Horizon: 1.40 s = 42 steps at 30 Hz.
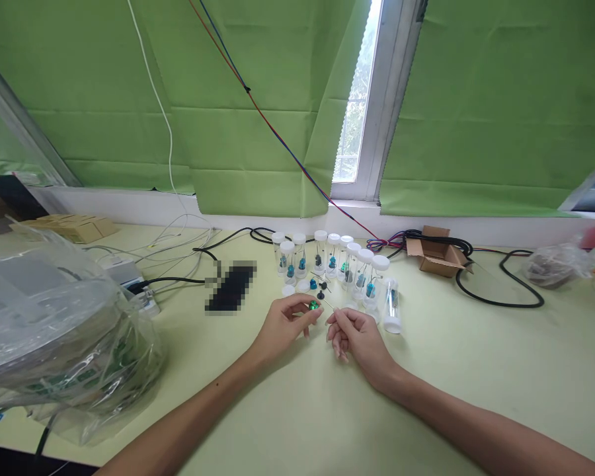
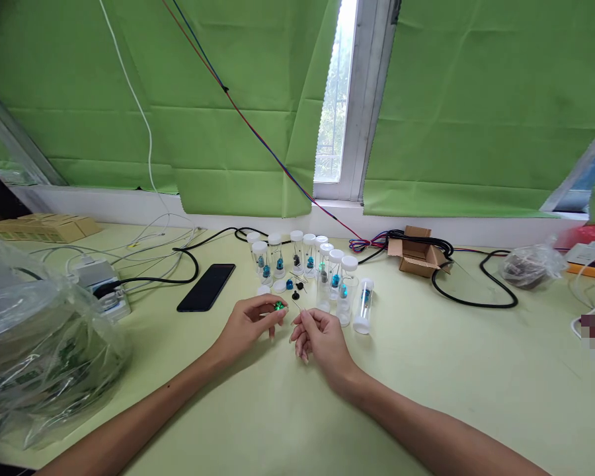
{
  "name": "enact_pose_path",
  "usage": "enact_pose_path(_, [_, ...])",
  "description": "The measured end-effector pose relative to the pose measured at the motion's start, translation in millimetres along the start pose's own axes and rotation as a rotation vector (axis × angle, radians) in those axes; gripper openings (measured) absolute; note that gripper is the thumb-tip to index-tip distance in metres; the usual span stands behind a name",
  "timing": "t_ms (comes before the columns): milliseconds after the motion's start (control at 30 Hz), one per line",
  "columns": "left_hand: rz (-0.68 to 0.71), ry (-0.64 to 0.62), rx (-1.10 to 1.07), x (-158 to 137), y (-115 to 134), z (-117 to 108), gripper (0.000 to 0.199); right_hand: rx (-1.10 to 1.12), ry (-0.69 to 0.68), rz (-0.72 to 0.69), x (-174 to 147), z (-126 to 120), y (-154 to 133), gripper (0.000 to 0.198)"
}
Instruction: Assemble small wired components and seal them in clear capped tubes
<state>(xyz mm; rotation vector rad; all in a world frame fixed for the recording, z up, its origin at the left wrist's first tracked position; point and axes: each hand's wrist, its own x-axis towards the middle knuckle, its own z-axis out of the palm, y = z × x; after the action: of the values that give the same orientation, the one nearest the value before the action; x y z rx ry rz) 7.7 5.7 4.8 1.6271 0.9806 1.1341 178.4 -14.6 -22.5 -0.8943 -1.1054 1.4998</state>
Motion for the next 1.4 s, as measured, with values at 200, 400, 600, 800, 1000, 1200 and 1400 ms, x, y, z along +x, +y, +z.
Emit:
enact_pose_path(200, [-0.056,-0.155,-0.056,0,-2,0,0.028,-0.137,-0.086,-0.048,-1,0,0,0.044])
enact_pose_path(400, [-0.104,-0.170,-0.079,-2,0,1,0.031,-0.234,-0.133,-0.089,-3,2,0,0.044])
enact_pose_path(600, [-0.118,-0.116,-0.078,-2,2,3,0.030,-0.308,-0.159,-0.097,-5,4,-2,0.043])
enact_pose_path(800, [-0.101,0.089,-0.002,2,1,-5,0.036,-0.500,-0.170,-0.127,-11,4,-3,0.033])
enact_pose_path(1000, [-0.043,0.210,0.087,1,-2,-7,0.032,-1.166,-0.111,-0.471,-9,3,-22,0.019])
enact_pose_path(1200, [0.000,0.256,0.090,-3,-4,-1,0.028,-1.540,-0.058,-0.372,19,18,-45,0.019])
enact_pose_path(1400, [0.059,0.388,0.090,-3,-3,-5,0.024,-1.759,0.000,-0.207,61,46,-56,0.032])
